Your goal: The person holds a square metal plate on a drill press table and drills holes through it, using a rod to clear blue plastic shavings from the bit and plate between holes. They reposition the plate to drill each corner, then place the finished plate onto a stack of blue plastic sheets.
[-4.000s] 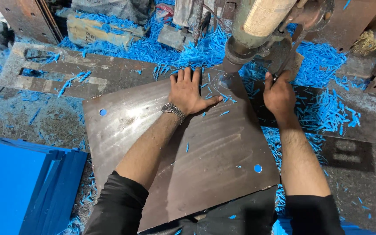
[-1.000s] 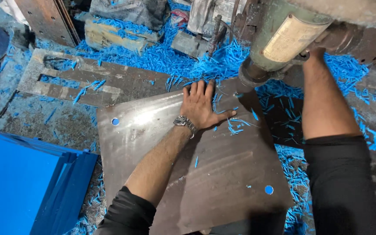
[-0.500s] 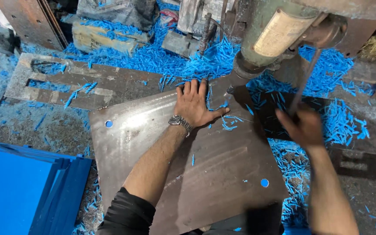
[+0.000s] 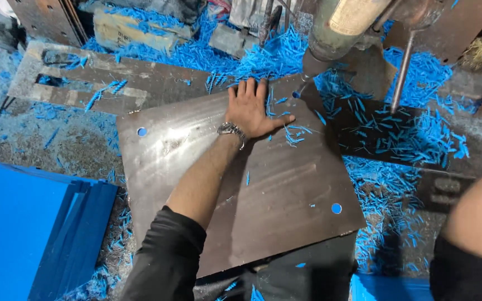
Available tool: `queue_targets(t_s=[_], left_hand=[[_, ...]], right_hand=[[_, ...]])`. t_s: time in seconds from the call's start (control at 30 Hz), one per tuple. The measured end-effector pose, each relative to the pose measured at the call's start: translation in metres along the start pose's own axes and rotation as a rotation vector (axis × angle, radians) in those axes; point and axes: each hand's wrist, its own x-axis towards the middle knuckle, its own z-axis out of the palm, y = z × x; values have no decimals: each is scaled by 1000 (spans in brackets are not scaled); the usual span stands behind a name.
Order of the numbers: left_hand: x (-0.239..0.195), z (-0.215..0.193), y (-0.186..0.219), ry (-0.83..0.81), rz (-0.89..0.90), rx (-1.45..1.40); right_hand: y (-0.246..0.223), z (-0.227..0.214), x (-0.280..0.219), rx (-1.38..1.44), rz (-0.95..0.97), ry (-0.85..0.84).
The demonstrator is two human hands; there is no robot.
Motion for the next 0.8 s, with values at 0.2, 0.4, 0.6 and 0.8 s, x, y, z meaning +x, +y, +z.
queue_targets(t_s=[0.2,0.4,0.6,0.8], left_hand=[[-25,-5,15,4,27,-32],[-66,-14,42,135,152,-40],[-93,9,104,44,143,-115],[-133,36,252,99,279,-451]], right_hand=[[4,17,-45,139,28,30],[24,27,-167,208,537,97],[27,14,-209,335,669,255],[-5,7,-192,318,554,346]])
